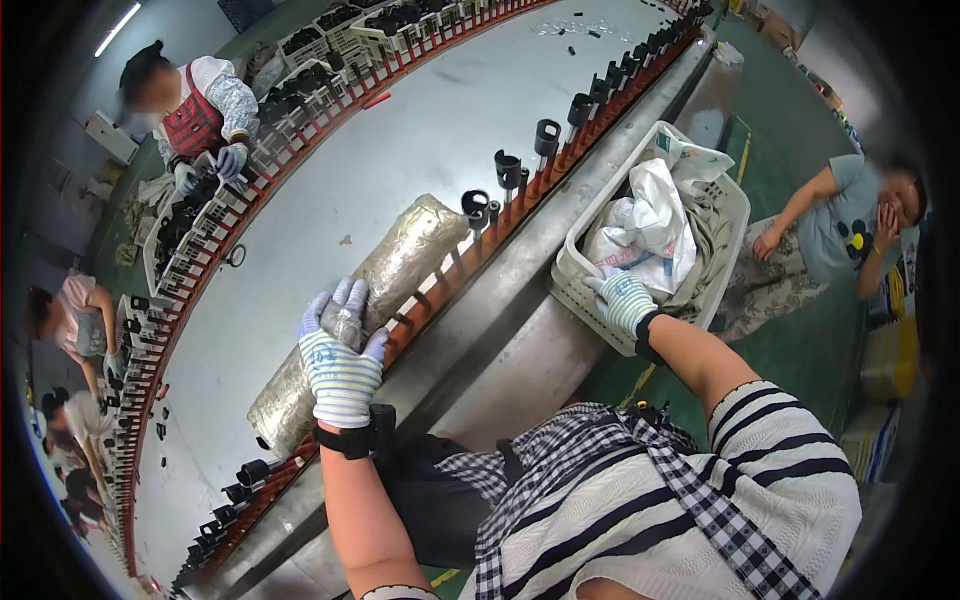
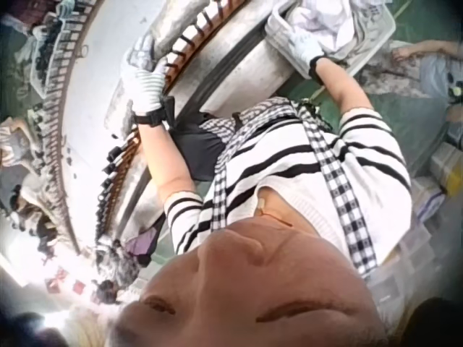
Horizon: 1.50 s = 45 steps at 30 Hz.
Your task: Manually assembling plastic components on a production line conveyor belt.
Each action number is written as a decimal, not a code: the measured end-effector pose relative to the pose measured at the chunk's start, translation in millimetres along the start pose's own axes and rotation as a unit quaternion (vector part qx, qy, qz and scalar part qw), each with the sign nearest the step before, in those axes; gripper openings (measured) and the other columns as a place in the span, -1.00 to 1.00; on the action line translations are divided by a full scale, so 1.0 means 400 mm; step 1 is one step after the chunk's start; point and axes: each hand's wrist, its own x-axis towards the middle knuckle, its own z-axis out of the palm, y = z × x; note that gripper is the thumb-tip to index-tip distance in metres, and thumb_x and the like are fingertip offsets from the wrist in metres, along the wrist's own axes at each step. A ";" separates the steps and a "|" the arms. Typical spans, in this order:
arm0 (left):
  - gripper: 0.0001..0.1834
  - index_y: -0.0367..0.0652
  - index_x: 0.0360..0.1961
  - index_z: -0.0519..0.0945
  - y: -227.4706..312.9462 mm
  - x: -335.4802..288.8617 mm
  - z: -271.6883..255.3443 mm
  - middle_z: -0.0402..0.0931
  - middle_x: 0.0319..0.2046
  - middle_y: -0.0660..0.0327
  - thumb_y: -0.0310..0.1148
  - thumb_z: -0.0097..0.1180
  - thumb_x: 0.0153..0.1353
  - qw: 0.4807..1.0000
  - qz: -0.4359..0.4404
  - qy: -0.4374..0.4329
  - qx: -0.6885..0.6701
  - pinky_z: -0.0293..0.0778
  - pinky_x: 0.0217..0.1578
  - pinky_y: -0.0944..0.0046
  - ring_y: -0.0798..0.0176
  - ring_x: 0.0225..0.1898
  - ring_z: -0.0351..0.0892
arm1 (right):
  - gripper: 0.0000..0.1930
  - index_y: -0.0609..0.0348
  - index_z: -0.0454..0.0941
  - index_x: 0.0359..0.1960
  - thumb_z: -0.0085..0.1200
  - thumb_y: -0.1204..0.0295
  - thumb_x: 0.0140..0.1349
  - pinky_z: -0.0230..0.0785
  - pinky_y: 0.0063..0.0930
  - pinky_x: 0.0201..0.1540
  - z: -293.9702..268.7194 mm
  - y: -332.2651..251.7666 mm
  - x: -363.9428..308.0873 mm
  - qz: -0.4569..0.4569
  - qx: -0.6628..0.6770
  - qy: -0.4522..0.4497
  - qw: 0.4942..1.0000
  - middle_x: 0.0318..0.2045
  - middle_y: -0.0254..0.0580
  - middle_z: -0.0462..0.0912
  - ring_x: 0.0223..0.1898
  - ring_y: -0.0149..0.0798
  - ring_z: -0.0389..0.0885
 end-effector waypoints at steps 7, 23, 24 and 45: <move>-0.17 -0.18 0.41 0.36 0.054 -0.003 -0.028 0.40 0.41 0.12 -0.51 0.43 0.09 0.988 0.070 0.112 0.080 0.16 0.47 0.18 0.11 0.44 0.33 | -0.56 0.02 0.63 0.13 0.16 0.40 0.17 0.51 0.04 -0.05 -0.016 -0.013 0.002 0.007 0.008 -0.010 1.000 -0.14 0.21 0.59 -0.13 0.24 0.64; -0.19 -0.25 0.36 0.34 0.040 0.026 0.010 0.45 0.38 0.10 -0.49 0.44 0.08 1.000 0.013 -0.011 -0.002 0.13 0.47 0.19 0.12 0.41 0.38 | -0.57 -0.01 0.65 0.13 0.13 0.42 0.18 0.51 0.05 -0.11 0.005 0.009 0.007 -0.003 0.013 0.019 1.000 -0.19 0.19 0.59 -0.17 0.22 0.65; -0.19 -0.24 0.36 0.35 0.040 0.026 0.010 0.45 0.37 0.09 -0.52 0.44 0.06 1.000 0.027 -0.012 0.004 0.14 0.47 0.19 0.13 0.40 0.39 | -0.57 0.00 0.65 0.13 0.13 0.42 0.18 0.51 0.04 -0.11 0.004 0.010 0.005 0.002 0.018 0.010 1.000 -0.18 0.19 0.59 -0.17 0.21 0.65; -0.10 -0.27 0.44 0.13 0.064 0.044 0.004 0.38 0.43 0.13 -0.64 0.33 0.10 0.971 0.001 0.087 -0.223 0.12 0.51 0.12 0.09 0.50 0.24 | -0.57 0.03 0.66 0.12 0.21 0.37 0.16 0.53 0.02 -0.07 -0.024 0.013 -0.003 0.015 0.021 0.009 1.000 -0.17 0.15 0.64 -0.12 0.18 0.67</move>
